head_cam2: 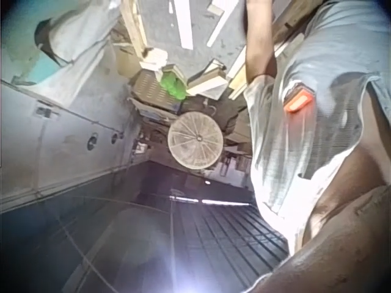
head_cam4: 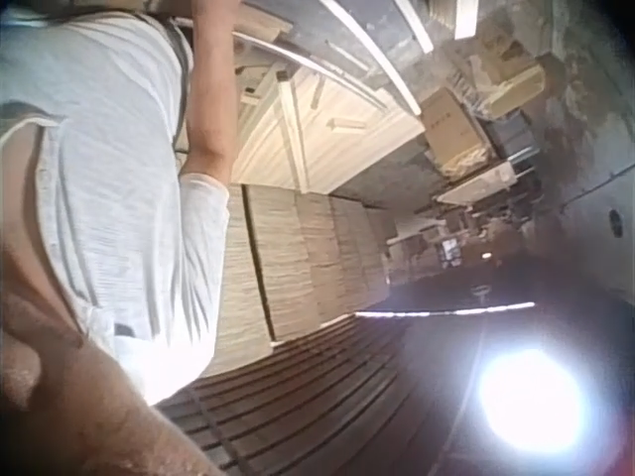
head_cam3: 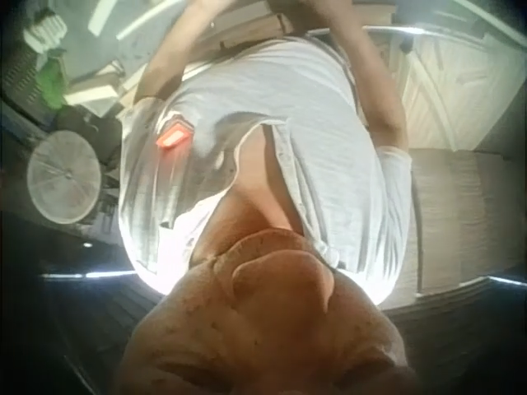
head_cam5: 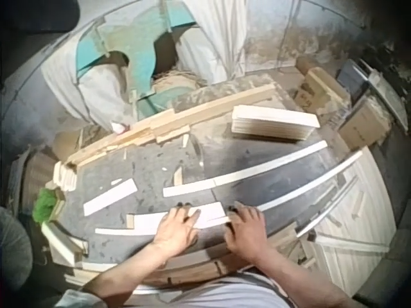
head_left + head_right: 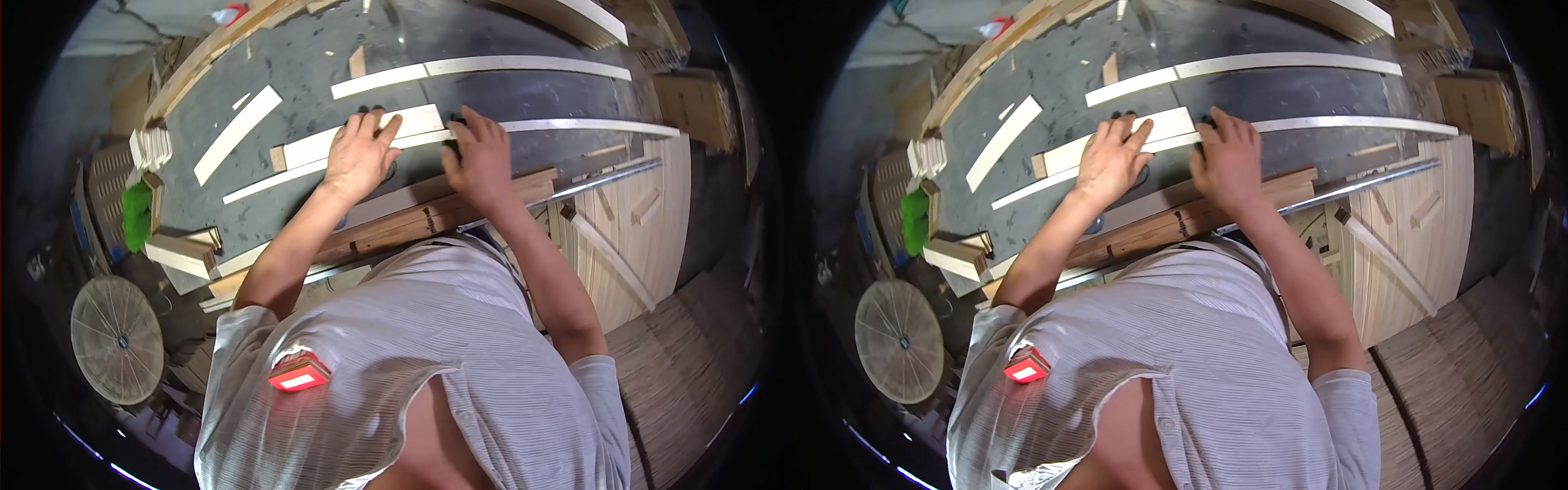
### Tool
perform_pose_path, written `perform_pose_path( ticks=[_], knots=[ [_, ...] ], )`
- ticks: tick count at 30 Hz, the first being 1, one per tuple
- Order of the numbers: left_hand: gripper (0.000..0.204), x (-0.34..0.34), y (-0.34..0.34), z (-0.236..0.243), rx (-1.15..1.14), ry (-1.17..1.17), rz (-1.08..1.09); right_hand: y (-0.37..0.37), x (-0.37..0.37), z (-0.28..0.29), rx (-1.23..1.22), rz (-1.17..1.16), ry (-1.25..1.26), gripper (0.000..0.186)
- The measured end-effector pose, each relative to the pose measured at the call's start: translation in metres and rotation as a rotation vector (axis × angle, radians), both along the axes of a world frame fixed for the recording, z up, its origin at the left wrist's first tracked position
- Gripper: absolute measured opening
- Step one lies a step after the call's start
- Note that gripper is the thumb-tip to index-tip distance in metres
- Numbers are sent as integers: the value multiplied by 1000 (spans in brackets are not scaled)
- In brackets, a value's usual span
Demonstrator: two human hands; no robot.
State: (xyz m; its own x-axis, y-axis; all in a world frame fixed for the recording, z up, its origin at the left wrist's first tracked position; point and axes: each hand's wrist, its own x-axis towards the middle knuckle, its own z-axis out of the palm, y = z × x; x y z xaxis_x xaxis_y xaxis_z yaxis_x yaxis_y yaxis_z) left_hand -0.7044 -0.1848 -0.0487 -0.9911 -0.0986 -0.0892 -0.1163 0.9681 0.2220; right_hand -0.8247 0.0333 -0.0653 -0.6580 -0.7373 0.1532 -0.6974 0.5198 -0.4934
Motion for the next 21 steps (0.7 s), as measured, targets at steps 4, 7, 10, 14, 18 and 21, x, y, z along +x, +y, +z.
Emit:
perform_pose_path(
  ticks=[4,7,10,14,18,21],
  knots=[
    [57,-5,5,4,-20,-24,14,72,-17,-7,-133,-226,70,30],
    [54,-2,8,-1,-28,-1,6,86,-18,-13,-104,-238,61,24],
    [52,-3,12,0,-53,14,2,89,-16,-19,-107,-204,34,19],
    [57,-4,14,1,-89,-22,-11,90,-16,-25,-131,-193,34,18],
    [61,-7,23,6,-172,-80,-25,89,-16,-26,-129,-199,41,15],
    [61,-11,28,8,-209,-145,2,89,-17,-26,-118,-202,9,14]
  ],
)
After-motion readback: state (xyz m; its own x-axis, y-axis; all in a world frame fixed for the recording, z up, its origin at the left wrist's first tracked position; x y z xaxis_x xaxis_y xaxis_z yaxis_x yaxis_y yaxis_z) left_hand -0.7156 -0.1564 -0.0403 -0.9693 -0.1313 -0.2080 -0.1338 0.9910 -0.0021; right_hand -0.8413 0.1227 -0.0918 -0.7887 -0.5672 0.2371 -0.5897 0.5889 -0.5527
